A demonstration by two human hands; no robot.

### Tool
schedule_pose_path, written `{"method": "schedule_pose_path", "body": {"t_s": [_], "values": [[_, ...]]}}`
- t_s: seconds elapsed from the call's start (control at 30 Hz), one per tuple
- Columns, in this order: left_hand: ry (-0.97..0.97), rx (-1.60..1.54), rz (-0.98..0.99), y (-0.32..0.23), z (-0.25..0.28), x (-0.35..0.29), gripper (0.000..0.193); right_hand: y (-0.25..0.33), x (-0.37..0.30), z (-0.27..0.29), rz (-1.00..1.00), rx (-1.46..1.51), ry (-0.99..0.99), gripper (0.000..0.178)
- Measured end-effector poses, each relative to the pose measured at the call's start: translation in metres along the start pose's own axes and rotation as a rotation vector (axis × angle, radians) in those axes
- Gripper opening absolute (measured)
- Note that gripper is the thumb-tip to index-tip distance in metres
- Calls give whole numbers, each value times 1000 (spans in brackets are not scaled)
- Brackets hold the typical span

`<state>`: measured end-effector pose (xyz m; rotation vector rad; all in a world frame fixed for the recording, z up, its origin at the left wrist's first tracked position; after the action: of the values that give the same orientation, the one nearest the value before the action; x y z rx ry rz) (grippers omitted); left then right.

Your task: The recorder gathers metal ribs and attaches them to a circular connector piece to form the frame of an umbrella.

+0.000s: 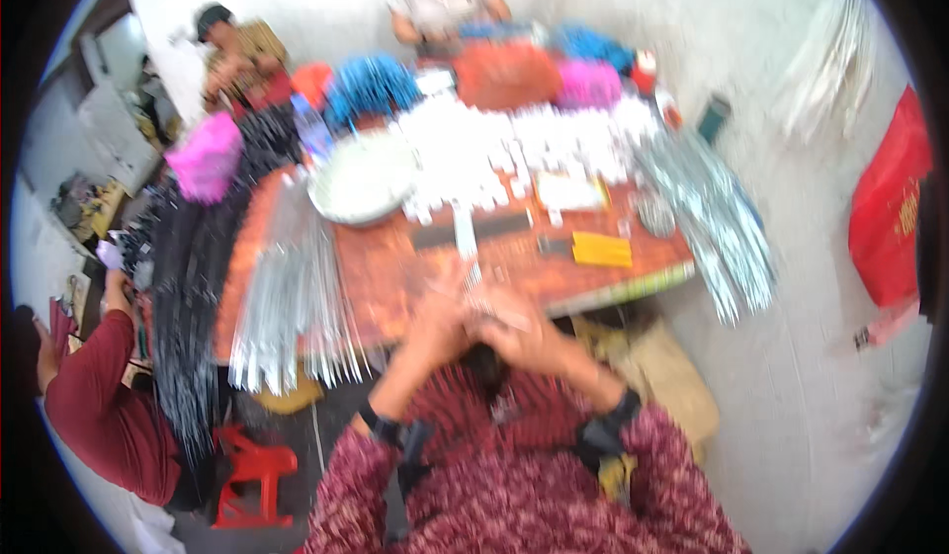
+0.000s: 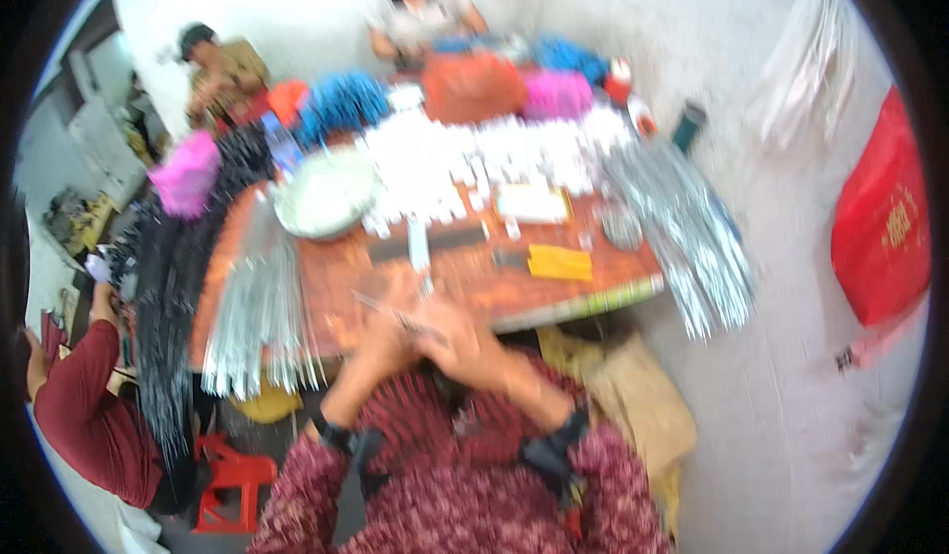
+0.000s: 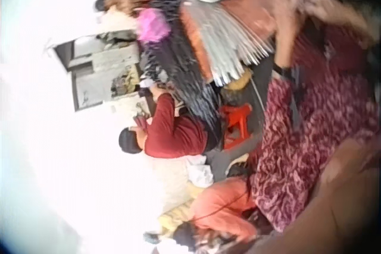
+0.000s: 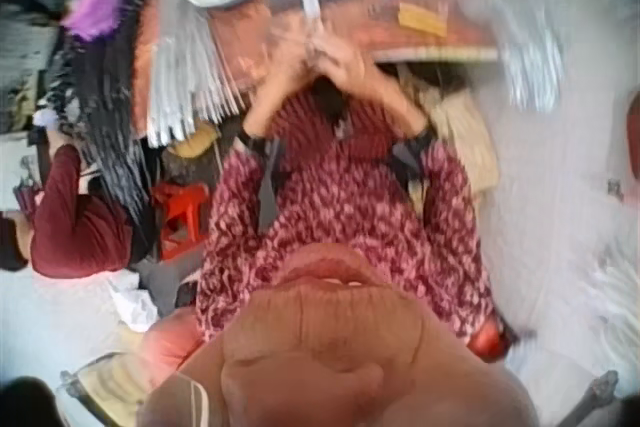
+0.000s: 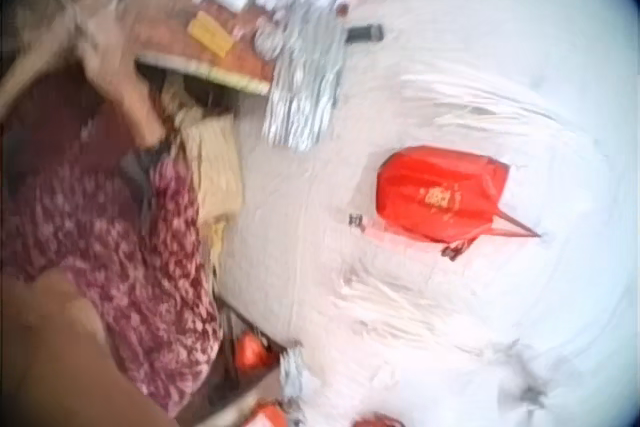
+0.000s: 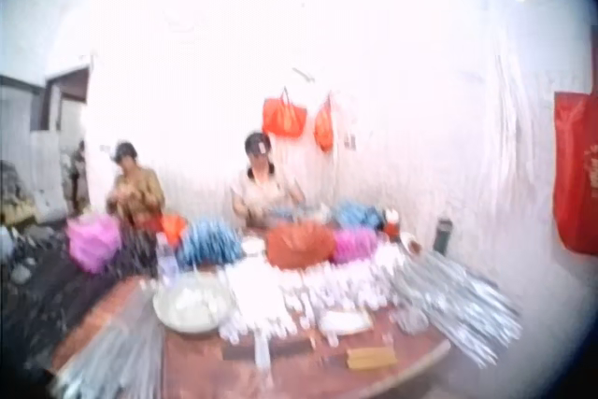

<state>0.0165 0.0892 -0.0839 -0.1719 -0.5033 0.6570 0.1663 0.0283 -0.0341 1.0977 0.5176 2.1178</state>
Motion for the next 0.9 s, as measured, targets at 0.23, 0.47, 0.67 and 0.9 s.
{"method": "schedule_pose_path", "body": {"t_s": [0.23,0.47,0.67,0.9], "values": [[50,15,-57,-25,7,-1,91,1,-17,-1,-249,117,47,15],[4,-87,-69,-16,-7,7,94,-2,-12,21,-148,87,-15,19],[240,-57,-35,-19,16,23,97,-37,-13,11,-286,206,-57,28],[365,-145,-85,0,16,26,79,-30,-22,4,-262,249,-72,21]]}}
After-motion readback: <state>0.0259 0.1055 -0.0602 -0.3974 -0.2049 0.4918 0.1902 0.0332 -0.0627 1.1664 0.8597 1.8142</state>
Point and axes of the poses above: each hand's wrist, its own x-axis towards the middle knuckle, its own z-axis out of the back of the hand, y = z × x, the point moved 3 cm from there along x, towards the middle knuckle, and after that the axes turned 3 degrees about y, right-handed, at the moved point
